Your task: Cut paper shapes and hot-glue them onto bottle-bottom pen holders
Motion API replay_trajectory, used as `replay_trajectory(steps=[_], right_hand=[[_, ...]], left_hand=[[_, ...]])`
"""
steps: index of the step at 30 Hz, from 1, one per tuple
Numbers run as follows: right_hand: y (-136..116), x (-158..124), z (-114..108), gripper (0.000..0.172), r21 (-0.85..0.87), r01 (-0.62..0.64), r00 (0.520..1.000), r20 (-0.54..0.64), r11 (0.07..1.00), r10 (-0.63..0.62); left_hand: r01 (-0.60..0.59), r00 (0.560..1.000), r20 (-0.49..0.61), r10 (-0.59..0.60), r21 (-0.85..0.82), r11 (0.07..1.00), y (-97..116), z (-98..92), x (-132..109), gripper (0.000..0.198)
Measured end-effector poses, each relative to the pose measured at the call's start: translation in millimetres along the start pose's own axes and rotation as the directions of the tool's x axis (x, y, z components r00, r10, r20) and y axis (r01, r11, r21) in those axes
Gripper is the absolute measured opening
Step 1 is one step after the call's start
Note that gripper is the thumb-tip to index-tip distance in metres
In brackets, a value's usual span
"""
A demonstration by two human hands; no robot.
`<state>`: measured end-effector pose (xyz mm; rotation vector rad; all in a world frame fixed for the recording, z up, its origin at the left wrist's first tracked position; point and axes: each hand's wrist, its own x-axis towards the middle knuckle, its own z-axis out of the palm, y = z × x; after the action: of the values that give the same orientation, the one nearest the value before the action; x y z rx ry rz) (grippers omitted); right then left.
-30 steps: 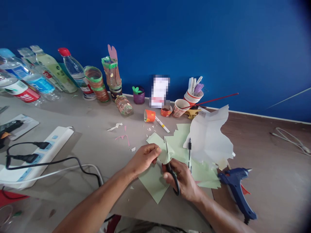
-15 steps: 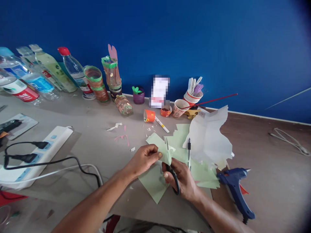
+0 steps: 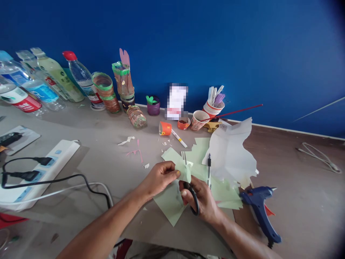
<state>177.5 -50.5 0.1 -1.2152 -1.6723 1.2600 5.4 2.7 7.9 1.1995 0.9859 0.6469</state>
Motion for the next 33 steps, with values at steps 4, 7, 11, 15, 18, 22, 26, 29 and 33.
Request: replay_trajectory(steps=[4,7,11,15,18,22,26,29,33], right_hand=[[-1,0,1,0.042,-0.005,-0.003,1.000,-0.002,1.000,0.003],[-2,0,1,0.042,-0.011,-0.002,1.000,-0.007,1.000,0.001],[-3,0,2,0.042,-0.014,-0.008,1.000,-0.012,1.000,0.008],[-3,0,3,0.043,-0.011,-0.009,1.000,-0.013,1.000,0.008],[-2,0,3,0.043,-0.015,-0.007,1.000,-0.019,1.000,0.007],[-1,0,3,0.043,-0.035,0.006,1.000,-0.026,0.999,-0.007],[0,1,3,0.043,-0.049,0.015,1.000,-0.026,0.999,-0.016],[3,0,5,0.043,-0.043,0.026,1.000,-0.011,0.999,-0.027],[10,-1,6,0.044,-0.015,0.024,1.000,0.008,1.000,-0.024]], left_hand=[[-0.011,1.000,0.004,0.011,0.014,1.000,-1,0.6,-1,0.028],[-0.014,1.000,-0.003,0.014,0.019,1.000,0,0.7,0,0.028],[-0.013,1.000,-0.004,0.013,0.020,1.000,1,0.4,0,0.027],[-0.028,0.999,-0.016,0.028,0.020,0.999,2,0.2,0,0.025],[-0.039,0.999,-0.021,0.039,0.036,0.999,3,0.4,0,0.024],[-0.034,0.998,-0.050,0.037,0.060,0.998,3,-0.8,0,0.024],[-0.042,0.991,-0.121,0.049,0.057,0.997,2,-3.4,2,0.024],[-0.056,0.983,-0.172,0.061,0.034,0.998,1,-5.4,3,0.025],[-0.049,0.973,-0.226,0.048,0.001,0.999,0,-7.4,4,0.024]])
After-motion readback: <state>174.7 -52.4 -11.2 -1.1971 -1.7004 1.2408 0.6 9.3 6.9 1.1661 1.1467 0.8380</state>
